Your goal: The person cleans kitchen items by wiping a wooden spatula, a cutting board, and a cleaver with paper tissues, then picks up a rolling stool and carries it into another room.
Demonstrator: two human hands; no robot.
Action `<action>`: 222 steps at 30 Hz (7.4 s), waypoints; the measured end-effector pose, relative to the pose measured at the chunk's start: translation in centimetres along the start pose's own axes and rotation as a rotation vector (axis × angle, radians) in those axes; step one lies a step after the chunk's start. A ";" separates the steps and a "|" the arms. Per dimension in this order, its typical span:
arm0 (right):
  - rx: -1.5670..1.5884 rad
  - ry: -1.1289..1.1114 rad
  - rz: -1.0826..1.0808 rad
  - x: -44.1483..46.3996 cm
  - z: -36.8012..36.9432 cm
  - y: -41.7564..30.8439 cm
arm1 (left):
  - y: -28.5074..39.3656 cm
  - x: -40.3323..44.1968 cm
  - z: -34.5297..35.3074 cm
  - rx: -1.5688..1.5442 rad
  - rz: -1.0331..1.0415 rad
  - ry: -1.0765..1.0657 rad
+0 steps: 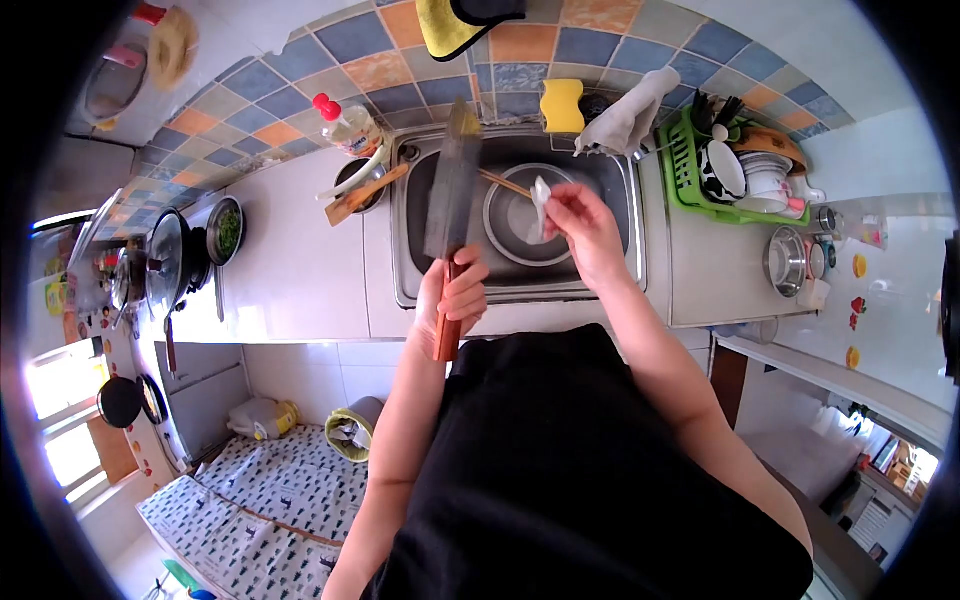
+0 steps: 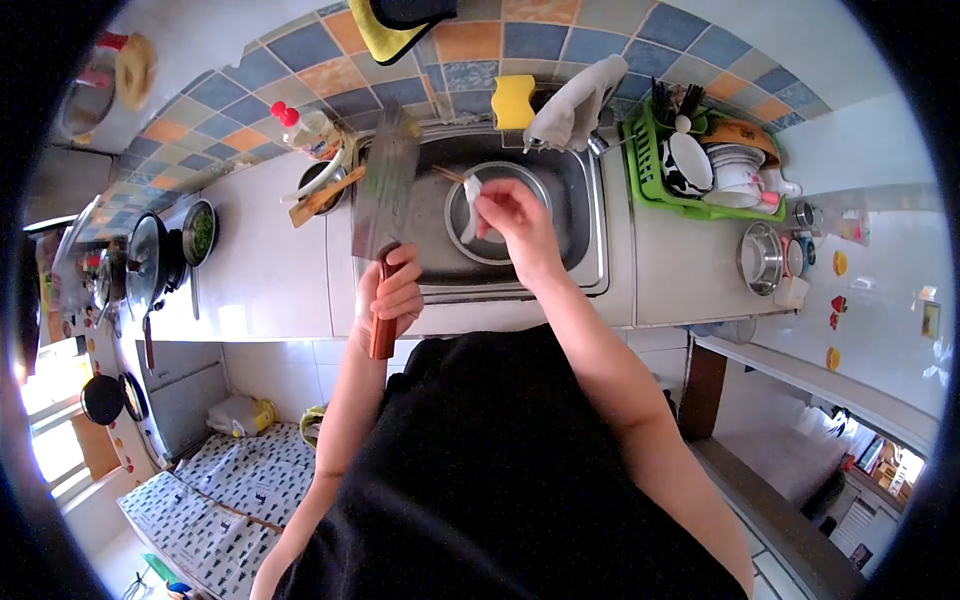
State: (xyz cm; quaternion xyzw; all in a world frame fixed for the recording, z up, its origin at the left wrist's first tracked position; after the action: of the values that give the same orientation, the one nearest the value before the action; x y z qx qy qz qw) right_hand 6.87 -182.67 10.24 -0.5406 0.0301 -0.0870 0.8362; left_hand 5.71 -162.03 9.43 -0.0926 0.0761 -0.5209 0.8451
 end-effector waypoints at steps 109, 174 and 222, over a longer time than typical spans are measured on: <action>-0.359 -0.645 0.189 -6.6 19.9 11.0 | 5.4 -20.0 -9.1 0.374 1.062 0.951; -0.129 -0.432 0.457 -2.5 31.6 24.2 | 15.0 -27.6 -5.8 0.295 0.718 0.693; -0.484 -1.730 0.162 -45.0 49.8 31.8 | -17.2 -74.4 -27.8 -0.541 1.640 1.523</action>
State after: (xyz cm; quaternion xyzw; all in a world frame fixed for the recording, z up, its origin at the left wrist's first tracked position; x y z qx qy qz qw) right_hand -26.59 -117.20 -0.06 -0.5745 -0.5541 0.4182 0.4337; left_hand -48.64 -105.20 -11.15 0.1450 0.7137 0.2978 0.6172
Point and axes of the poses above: each hand's wrist, its own x-axis towards the middle knuckle, its own z-axis out of the palm, y = z × x, the point moved 2 cm from there along x, towards the middle knuckle, and after that the axes turned 10 degrees about -z, right-handed, at the moved point
